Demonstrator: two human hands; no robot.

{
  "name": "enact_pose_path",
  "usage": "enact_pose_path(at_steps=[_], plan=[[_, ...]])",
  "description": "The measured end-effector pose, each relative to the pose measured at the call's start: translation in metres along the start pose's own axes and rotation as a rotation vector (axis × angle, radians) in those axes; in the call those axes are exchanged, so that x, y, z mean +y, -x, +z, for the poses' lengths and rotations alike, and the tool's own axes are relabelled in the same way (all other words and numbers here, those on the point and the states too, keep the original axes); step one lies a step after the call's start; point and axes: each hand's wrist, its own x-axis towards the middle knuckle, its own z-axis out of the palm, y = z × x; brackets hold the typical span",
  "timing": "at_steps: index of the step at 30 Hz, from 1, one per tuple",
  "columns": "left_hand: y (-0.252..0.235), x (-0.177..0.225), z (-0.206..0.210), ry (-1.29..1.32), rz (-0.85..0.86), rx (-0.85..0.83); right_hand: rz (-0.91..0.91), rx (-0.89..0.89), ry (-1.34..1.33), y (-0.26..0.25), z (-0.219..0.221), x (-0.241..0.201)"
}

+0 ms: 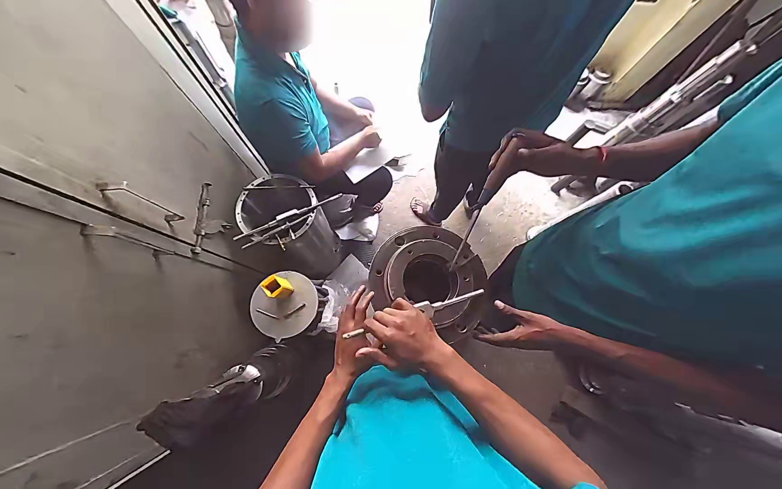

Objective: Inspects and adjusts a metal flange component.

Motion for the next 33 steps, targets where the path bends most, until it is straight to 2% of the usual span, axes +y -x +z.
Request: enact_pose_path(at_steps=[2, 4, 6, 8, 10, 11, 13, 17, 20, 23, 25, 27, 31, 33], plan=[[-0.003, 0.004, 0.008, -0.025, 0.055, -0.008, -0.062, 0.041, 0.010, 0.001, 0.001, 0.001], [0.001, 0.019, 0.008, 0.017, 0.070, -0.084, -0.119, 0.067, 0.006, 0.003, 0.006, 0.000], [-0.005, 0.053, -0.013, 0.099, 0.047, -0.235, -0.152, 0.071, -0.026, 0.008, 0.005, -0.003], [-0.026, 0.066, -0.016, 0.109, -0.010, -0.423, -0.106, 0.032, -0.063, 0.016, -0.003, -0.009], [-0.027, 0.049, 0.024, 0.097, 0.099, -0.178, -0.041, -0.002, -0.067, 0.029, -0.009, -0.016], [-0.028, 0.036, 0.042, 0.008, 0.145, -0.097, -0.010, 0.006, -0.070, 0.038, -0.008, -0.018], [-0.030, 0.026, 0.060, -0.113, 0.216, -0.009, 0.050, 0.056, -0.078, 0.065, -0.013, -0.016], [-0.022, 0.029, 0.071, -0.136, 0.226, 0.120, 0.227, 0.096, -0.064, 0.132, -0.045, 0.014], [-0.024, 0.034, 0.074, -0.142, 0.209, 0.161, 0.331, 0.224, -0.140, 0.157, -0.059, 0.045], [-0.021, 0.032, 0.075, -0.146, 0.199, 0.141, 0.450, 0.417, -0.257, 0.153, -0.050, 0.057], [-0.022, 0.030, 0.076, -0.157, 0.197, 0.143, 0.597, 0.383, -0.253, 0.147, -0.052, 0.064], [-0.021, 0.028, 0.078, -0.180, 0.198, 0.155, 0.673, 0.403, -0.165, 0.144, -0.051, 0.061], [-0.023, 0.027, 0.078, -0.185, 0.214, 0.177, 0.725, 0.562, 0.140, 0.129, -0.041, 0.042], [-0.023, 0.027, 0.078, -0.172, 0.215, 0.183, 0.718, 0.552, 0.294, 0.115, -0.040, 0.037]])
